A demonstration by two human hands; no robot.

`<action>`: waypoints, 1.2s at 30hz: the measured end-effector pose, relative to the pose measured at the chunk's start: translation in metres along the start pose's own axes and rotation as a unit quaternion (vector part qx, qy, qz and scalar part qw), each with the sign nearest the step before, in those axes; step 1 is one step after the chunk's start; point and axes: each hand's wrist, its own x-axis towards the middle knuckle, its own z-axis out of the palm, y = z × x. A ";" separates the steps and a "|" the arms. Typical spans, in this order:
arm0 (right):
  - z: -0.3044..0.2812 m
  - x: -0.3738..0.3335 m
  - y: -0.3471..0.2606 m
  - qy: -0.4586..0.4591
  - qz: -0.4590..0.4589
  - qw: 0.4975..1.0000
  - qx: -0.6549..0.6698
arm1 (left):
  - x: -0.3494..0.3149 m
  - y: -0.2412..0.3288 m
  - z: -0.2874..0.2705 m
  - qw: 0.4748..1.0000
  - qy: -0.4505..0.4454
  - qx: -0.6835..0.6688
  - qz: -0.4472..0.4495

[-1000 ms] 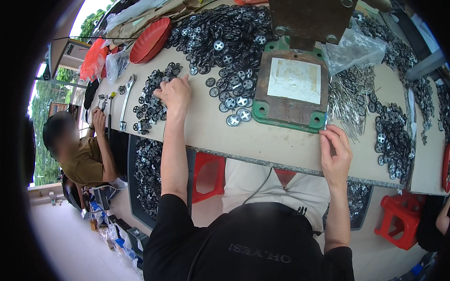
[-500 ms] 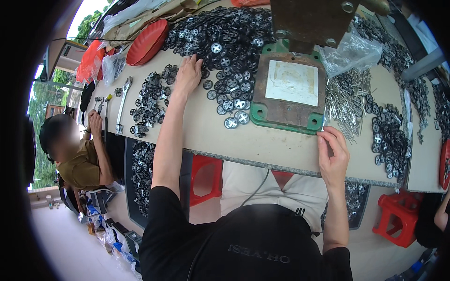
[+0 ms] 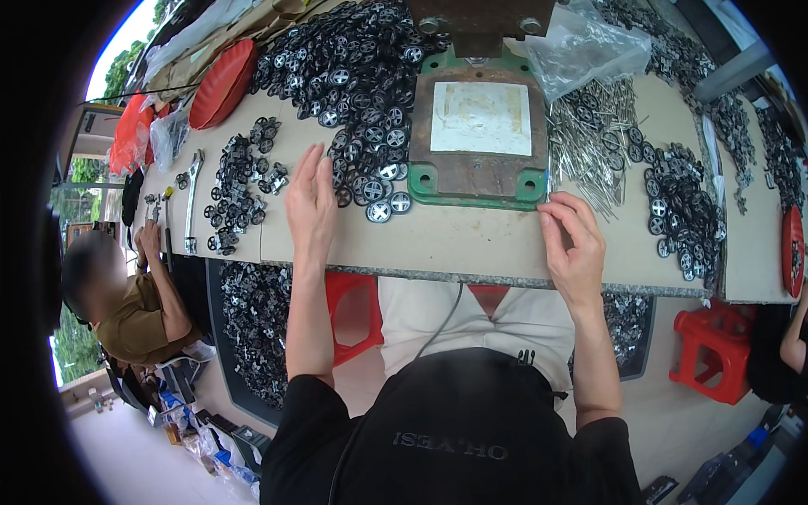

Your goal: Manually assemble small metal and plastic industrial components using a manual press.

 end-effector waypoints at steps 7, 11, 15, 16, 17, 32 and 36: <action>-0.001 0.001 -0.001 -0.001 0.000 1.000 0.016 | -0.043 0.020 0.004 0.998 -0.002 0.000 -0.068; -0.001 0.000 0.003 0.018 0.003 0.999 0.033 | -0.050 0.037 0.001 0.997 -0.005 -0.004 -0.079; -0.003 -0.003 0.002 0.060 0.007 0.997 0.056 | -0.059 0.038 0.001 0.996 -0.005 0.042 -0.078; -0.003 -0.003 0.002 0.069 0.009 0.996 0.062 | -0.062 0.047 -0.003 0.994 -0.028 0.053 -0.088; -0.004 -0.003 0.002 0.070 0.011 0.996 0.061 | -0.065 0.054 -0.005 0.992 -0.051 0.063 -0.098; -0.043 0.017 0.013 0.094 0.056 0.994 -0.019 | -0.073 0.041 0.022 0.998 0.023 0.019 -0.059; -0.057 0.020 0.015 0.029 0.105 0.991 -0.072 | -0.071 0.036 0.022 0.998 0.012 0.057 -0.028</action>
